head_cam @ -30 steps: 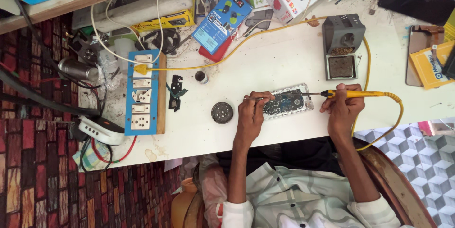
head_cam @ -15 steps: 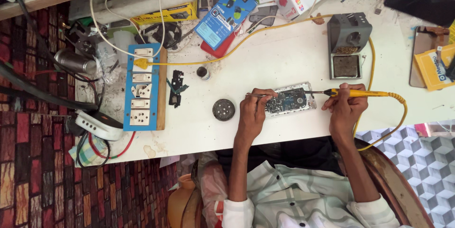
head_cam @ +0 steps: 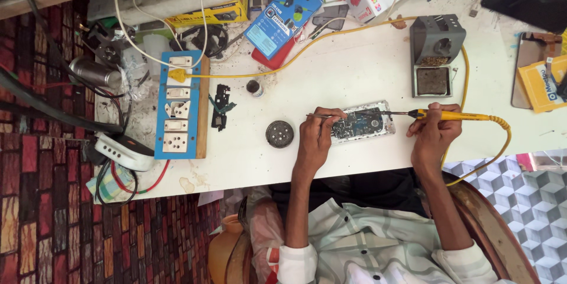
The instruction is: The person uses a soldering iron and tweezers to work on a small circuit board placed on a white workbench. They repeatedly apply heat to specific points on the board while holding components with tweezers.
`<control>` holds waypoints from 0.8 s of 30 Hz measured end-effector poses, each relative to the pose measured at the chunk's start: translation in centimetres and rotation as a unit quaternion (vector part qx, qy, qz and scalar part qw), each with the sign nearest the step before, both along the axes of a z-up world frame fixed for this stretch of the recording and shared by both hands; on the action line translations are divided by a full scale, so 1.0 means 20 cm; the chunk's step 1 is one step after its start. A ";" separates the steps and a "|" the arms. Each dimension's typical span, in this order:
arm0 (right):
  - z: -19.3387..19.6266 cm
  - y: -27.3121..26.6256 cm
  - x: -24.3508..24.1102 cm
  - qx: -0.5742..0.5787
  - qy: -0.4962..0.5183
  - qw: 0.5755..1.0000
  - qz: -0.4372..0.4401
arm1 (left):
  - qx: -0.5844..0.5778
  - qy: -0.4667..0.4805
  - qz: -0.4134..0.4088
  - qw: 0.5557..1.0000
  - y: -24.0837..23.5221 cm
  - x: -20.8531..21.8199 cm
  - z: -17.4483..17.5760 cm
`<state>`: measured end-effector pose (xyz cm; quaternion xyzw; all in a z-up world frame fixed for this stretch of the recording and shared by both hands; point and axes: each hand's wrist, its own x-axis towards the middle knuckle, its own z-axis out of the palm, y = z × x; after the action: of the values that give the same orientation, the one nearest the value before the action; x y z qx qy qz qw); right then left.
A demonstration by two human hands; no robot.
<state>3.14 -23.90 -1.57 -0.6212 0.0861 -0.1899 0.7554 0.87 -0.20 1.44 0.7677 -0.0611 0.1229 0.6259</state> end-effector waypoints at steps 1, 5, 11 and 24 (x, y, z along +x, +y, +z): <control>0.00 0.00 0.00 -0.002 0.000 1.000 -0.001 | 0.002 -0.001 0.001 1.000 0.00 0.00 0.00; -0.01 0.00 0.00 -0.005 0.005 1.000 -0.002 | 0.001 -0.008 0.001 1.000 -0.01 0.01 0.01; 0.00 0.00 0.01 -0.003 0.001 1.000 -0.010 | -0.008 0.004 -0.008 1.000 0.00 0.01 0.01; -0.01 0.01 0.01 -0.013 -0.004 1.000 0.006 | -0.031 0.021 -0.023 0.999 -0.01 0.00 0.00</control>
<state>3.43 -23.70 -1.82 -0.6305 0.0767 -0.1886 0.7490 0.90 -0.31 1.46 0.7484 -0.0617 0.0944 0.6535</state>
